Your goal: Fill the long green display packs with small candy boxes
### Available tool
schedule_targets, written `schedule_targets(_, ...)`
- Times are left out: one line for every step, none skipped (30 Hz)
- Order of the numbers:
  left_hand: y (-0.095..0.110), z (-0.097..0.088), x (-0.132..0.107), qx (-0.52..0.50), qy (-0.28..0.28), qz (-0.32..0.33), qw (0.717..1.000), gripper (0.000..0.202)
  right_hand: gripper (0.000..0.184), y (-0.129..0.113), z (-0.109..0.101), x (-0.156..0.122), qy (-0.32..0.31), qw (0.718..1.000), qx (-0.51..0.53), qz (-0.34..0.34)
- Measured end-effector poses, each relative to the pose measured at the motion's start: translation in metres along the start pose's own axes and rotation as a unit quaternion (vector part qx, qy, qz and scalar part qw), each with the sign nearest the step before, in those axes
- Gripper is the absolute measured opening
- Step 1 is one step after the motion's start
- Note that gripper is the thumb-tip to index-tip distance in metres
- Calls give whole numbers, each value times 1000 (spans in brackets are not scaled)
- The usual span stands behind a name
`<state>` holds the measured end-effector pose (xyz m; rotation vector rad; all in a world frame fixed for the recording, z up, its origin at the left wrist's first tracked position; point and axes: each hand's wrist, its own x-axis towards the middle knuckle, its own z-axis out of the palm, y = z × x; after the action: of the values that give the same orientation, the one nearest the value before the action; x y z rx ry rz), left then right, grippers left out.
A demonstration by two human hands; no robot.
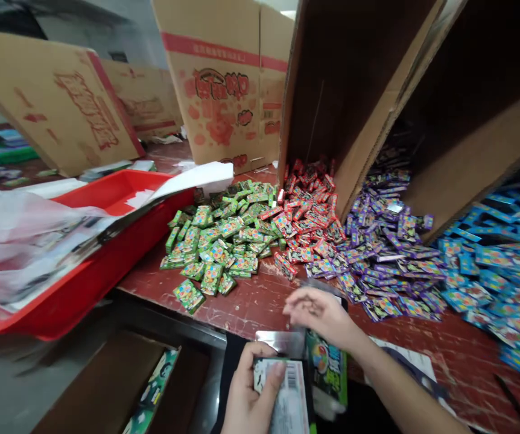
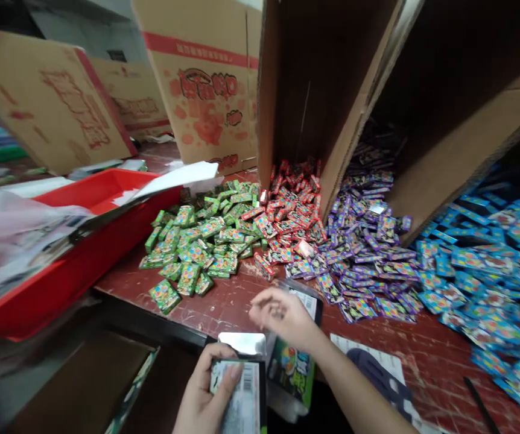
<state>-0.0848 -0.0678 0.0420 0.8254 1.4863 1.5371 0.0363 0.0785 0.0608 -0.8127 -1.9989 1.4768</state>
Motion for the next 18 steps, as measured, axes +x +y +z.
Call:
schedule_targets(-3, 0, 1, -14, 16, 1, 1000, 25, 20, 9, 7, 21, 44, 998, -47, -4)
schedule_targets(-5, 0, 2, -30, 29, 6, 999, 27, 19, 18, 16, 44, 70, 992, -108, -15)
schedule_targets(-8, 0, 4, -45, 36, 9, 998, 29, 22, 25, 25, 67, 79, 987, -140, -32)
schedule_targets(-11, 0, 5, -59, 37, 13, 997, 31, 30, 30, 33, 88, 77, 982, -164, -50)
schedule_targets(-13, 0, 6, -71, 34, 18, 997, 33, 38, 33, 41, 107, 70, 979, -179, -68)
schedule_targets(-15, 0, 7, -80, 31, 23, 996, 34, 45, 35, 46, 122, 59, 977, -185, -85)
schedule_targets(-17, 0, 8, -89, 30, 28, 995, 36, 47, 36, 50, 133, 48, 975, -193, -98)
schedule_targets(-19, 0, 9, -98, 30, 29, 994, 38, 46, 37, 52, 139, 39, 973, -201, -109)
schedule_targets(-20, 0, 10, -109, 34, 27, 993, 41, 44, 38, 52, 141, 32, 970, -208, -119)
schedule_targets(-22, 0, 11, -121, 40, 23, 992, 45, 42, 38, 49, 138, 29, 968, -213, -128)
schedule_targets(-24, 0, 12, -133, 47, 17, 990, 49, 41, 38, 45, 132, 29, 966, -216, -136)
schedule_targets(-25, 0, 12, -142, 52, 11, 988, 52, 41, 38, 39, 123, 33, 964, -221, -143)
schedule_targets(-26, 0, 12, -148, 57, 6, 987, 55, 41, 37, 32, 111, 43, 962, -223, -152)
schedule_targets(-26, 1, 12, -150, 58, -1, 987, 56, 40, 35, 24, 97, 57, 961, -218, -163)
schedule_targets(-25, 2, 12, -149, 58, -8, 987, 57, 38, 32, 15, 82, 74, 962, -203, -170)
schedule_targets(-24, 4, 11, -145, 54, -15, 988, 57, 32, 29, 7, 67, 94, 966, -173, -167)
schedule_targets(-22, 6, 10, -142, 50, -22, 988, 58, 24, 26, -1, 52, 116, 974, -128, -149)
schedule_targets(-19, 10, 8, -140, 46, -28, 989, 58, 17, 22, -9, 37, 139, 981, -71, -118)
